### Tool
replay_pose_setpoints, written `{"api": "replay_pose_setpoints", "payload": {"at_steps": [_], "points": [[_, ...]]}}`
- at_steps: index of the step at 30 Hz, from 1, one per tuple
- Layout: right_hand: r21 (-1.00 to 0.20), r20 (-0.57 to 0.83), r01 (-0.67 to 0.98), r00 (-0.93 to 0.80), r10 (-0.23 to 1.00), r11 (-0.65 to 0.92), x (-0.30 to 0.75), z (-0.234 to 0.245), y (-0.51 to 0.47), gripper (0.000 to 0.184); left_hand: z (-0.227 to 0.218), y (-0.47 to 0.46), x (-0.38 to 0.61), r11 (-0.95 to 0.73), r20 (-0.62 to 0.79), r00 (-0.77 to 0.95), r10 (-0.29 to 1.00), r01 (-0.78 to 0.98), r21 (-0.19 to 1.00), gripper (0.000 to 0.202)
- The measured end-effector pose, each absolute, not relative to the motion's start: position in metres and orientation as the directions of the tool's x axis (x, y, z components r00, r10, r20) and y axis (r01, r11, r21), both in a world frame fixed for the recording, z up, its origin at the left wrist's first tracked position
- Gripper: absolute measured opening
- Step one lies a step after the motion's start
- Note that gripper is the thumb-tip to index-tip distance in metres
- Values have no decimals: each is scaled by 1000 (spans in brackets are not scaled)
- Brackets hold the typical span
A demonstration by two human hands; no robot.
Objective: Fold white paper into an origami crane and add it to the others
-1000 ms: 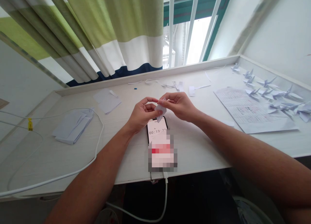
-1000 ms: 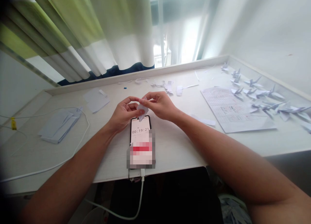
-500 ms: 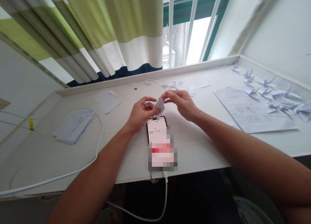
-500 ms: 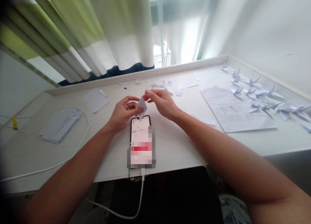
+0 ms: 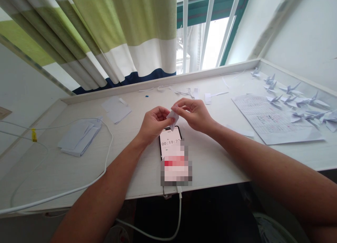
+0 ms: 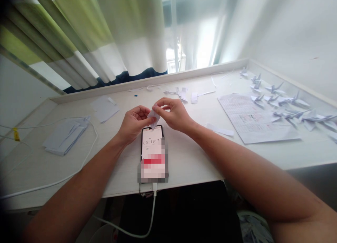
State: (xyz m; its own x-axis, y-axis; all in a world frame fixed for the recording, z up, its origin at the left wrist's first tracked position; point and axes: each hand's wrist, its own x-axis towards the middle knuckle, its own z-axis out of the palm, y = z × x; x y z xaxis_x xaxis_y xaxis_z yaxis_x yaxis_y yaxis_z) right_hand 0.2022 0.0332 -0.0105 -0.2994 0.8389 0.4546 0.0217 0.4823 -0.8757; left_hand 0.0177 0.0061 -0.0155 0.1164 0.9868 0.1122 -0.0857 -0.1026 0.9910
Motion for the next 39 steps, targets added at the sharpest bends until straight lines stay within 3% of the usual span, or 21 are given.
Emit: {"api": "replay_pose_setpoints", "payload": {"at_steps": [21, 31, 39], "points": [[-897, 421, -10, -317, 850, 441, 202, -5, 30, 29, -19, 5, 14, -90, 106, 235, 966, -78, 993, 31], [-947, 312, -78, -441, 841, 311, 198, -15, 34, 43, -20, 12, 14, -202, 201, -27, 979, -150, 968, 28], [-968, 249, -103, -445, 860, 227, 193, -16, 29, 42, -21, 13, 15, -180, 179, -19, 984, -153, 972, 27]]}}
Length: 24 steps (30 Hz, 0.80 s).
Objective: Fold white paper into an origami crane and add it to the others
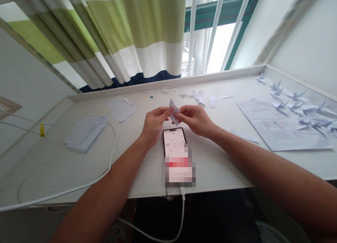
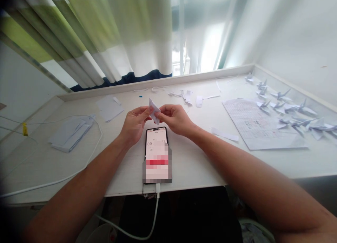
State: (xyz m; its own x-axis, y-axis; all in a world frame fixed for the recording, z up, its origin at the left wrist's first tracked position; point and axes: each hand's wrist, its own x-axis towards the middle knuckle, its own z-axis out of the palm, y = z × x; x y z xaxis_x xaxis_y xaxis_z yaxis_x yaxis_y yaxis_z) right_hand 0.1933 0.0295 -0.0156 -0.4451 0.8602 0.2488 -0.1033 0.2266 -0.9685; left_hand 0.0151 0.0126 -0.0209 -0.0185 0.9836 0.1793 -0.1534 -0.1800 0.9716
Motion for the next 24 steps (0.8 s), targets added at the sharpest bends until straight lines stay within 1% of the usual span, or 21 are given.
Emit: {"api": "replay_pose_setpoints", "payload": {"at_steps": [7, 9, 12, 14, 20, 24], "points": [[-981, 187, -132, -455, 871, 142, 194, -14, 31, 37, -22, 14, 15, -259, 255, -73, 964, -56, 964, 26], [-984, 159, -152, -463, 872, 99, 194, -15, 30, 36, -22, 14, 16, -286, 279, -111, 954, -50, 957, 26], [-985, 96, -175, -500, 861, 8, 192, -16, 29, 40, -22, 13, 18, -304, 286, -196, 938, -70, 950, 30], [-983, 79, -183, -517, 852, -20, 190, -17, 28, 43, -23, 13, 20, -306, 285, -220, 933, -68, 950, 32], [-986, 69, -167, -515, 854, -21, 191, -19, 28, 43, -23, 14, 18, -297, 283, -204, 937, -39, 954, 32], [-993, 78, -112, -516, 853, 23, 193, -21, 30, 41, -19, 15, 10, -346, 346, -184, 920, 34, 938, 27]]}}
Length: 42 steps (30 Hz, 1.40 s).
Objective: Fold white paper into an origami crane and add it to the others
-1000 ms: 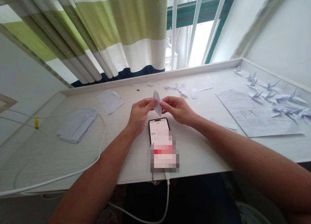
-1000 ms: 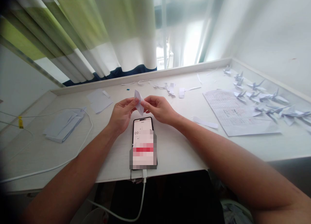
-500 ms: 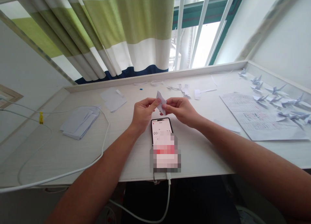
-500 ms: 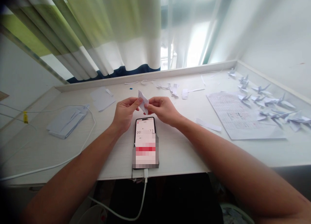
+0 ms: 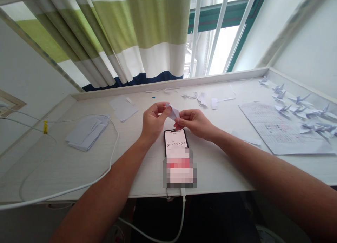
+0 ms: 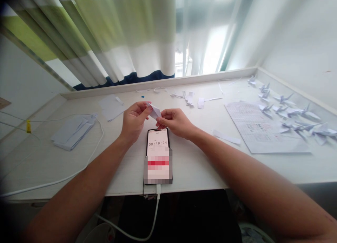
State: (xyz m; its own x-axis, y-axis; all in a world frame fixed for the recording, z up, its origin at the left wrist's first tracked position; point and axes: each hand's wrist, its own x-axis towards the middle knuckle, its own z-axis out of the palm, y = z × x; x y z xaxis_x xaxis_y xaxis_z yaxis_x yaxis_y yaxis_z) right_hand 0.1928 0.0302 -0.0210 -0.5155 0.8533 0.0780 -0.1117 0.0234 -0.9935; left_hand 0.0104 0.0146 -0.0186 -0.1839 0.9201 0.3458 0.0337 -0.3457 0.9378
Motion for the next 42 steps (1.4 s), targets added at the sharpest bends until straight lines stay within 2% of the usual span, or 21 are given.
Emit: {"api": "replay_pose_setpoints", "payload": {"at_steps": [7, 17, 25, 31, 34, 38, 42], "points": [[-993, 114, -60, -470, 875, 97, 195, -18, 30, 34, -12, 16, 0, -395, 420, -197, 886, 153, 906, 15], [-984, 163, -134, -437, 885, 115, 199, -15, 32, 40, -4, 13, 3, -410, 403, -135, 905, -25, 912, 12], [-972, 169, -219, -402, 900, 85, 205, -11, 36, 39, 0, 12, -7, -409, 409, -15, 912, -56, 911, 11], [-972, 236, -107, -390, 890, 211, 206, -16, 38, 43, -1, 13, -15, -322, 324, 128, 937, -36, 946, 3], [-960, 271, -53, -405, 873, 274, 205, -17, 37, 44, -1, 14, -15, -276, 277, 125, 953, -19, 961, 17], [-945, 304, -18, -414, 858, 326, 206, -15, 36, 39, 2, 13, -15, -266, 250, 137, 958, 110, 958, 32], [-935, 322, 9, -394, 861, 354, 208, -13, 36, 34, 5, 11, -18, -262, 226, 214, 950, 155, 953, 37]]}}
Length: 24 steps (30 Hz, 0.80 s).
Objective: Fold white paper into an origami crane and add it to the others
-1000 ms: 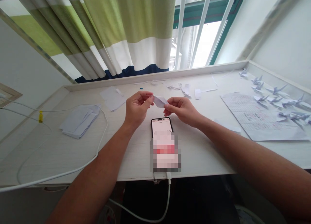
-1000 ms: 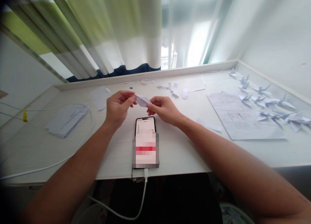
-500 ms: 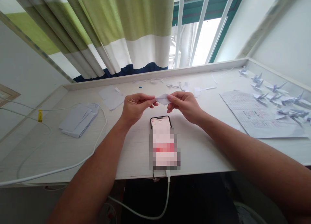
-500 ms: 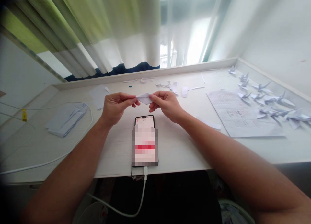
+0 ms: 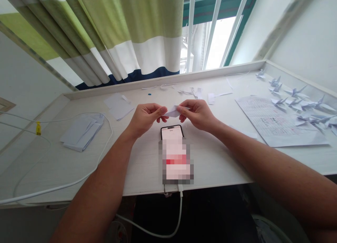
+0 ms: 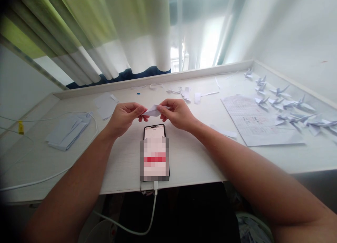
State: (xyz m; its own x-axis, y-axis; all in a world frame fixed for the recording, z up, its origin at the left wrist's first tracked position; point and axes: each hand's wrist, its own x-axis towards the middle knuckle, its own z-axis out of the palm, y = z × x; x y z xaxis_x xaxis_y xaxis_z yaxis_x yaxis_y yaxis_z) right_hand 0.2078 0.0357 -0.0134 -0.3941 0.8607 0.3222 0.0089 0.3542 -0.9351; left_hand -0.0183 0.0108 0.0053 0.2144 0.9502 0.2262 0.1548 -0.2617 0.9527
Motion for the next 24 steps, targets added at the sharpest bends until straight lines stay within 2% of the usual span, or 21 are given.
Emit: {"api": "replay_pose_setpoints", "payload": {"at_steps": [12, 19, 24], "points": [[-918, 328, 79, -399, 856, 388, 210, -15, 38, 28, 6, 10, -26, -167, 67, 341, 938, 274, 947, 27], [-921, 328, 80, -371, 869, 382, 211, -13, 40, 23, 8, 8, -22, -174, 63, 347, 936, 298, 939, 37], [-893, 323, 137, -470, 822, 429, 208, -12, 33, 21, 6, 5, -15, -174, 60, 326, 944, 331, 927, 42]]}}
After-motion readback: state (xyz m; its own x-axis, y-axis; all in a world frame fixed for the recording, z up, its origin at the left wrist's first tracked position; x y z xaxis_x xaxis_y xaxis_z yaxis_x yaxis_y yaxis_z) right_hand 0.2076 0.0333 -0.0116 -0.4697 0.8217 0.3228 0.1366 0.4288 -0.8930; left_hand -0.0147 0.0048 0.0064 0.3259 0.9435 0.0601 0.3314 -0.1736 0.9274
